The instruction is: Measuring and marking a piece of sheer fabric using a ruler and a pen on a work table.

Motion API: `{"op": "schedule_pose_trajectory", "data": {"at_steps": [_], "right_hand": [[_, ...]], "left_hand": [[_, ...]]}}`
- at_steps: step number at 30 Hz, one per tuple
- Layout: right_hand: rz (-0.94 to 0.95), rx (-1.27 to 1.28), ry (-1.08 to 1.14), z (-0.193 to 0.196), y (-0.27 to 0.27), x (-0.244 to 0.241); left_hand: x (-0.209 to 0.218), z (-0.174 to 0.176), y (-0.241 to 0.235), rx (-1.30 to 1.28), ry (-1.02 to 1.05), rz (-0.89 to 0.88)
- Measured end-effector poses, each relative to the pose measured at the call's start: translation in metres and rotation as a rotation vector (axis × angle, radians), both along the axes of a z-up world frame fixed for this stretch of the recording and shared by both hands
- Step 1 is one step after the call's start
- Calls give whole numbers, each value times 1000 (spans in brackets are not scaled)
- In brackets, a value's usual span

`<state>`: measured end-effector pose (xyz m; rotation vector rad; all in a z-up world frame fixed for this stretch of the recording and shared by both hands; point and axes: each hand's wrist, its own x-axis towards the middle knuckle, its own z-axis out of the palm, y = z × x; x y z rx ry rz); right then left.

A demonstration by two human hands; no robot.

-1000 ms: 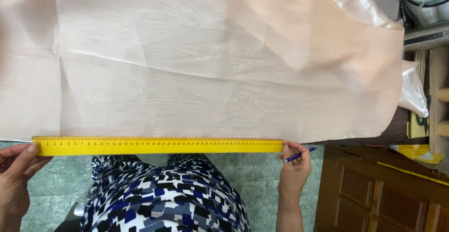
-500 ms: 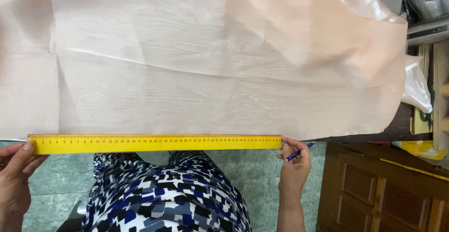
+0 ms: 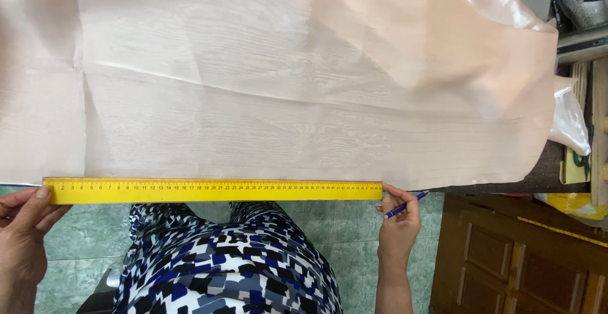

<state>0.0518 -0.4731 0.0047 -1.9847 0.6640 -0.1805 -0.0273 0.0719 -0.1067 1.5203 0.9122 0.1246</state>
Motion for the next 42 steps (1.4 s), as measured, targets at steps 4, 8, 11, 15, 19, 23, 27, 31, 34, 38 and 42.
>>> {"op": "schedule_pose_trajectory", "data": {"at_steps": [4, 8, 11, 15, 19, 23, 27, 31, 34, 38, 42], "right_hand": [[12, -16, 18, 0, 1, -1], [23, -30, 17, 0, 2, -1], [1, -38, 45, 7, 7, 1], [19, -49, 64, 3, 1, -2], [123, -219, -23, -19, -16, -9], [244, -389, -31, -14, -8, -12], [249, -493, -55, -8, 4, -11], [282, -646, -21, -2, 10, -8], [294, -699, 8, -4, 9, -8], [328, -733, -46, -9, 2, -10], [321, -717, -71, -14, -3, -11]], "left_hand": [[0, 0, 1, -17, -5, 4], [4, 12, -7, 7, -7, 12], [6, 13, -8, -38, -9, 58], [16, 35, -24, -49, -2, 93], [25, 52, -32, -66, -1, 169], [31, 58, -37, -143, -44, 239], [39, 77, -42, -166, -42, 242], [48, 93, -47, -182, -7, 236], [48, 89, -47, -167, -11, 238], [49, 89, -48, -153, -12, 221], [47, 86, -47, -150, -24, 213]]}}
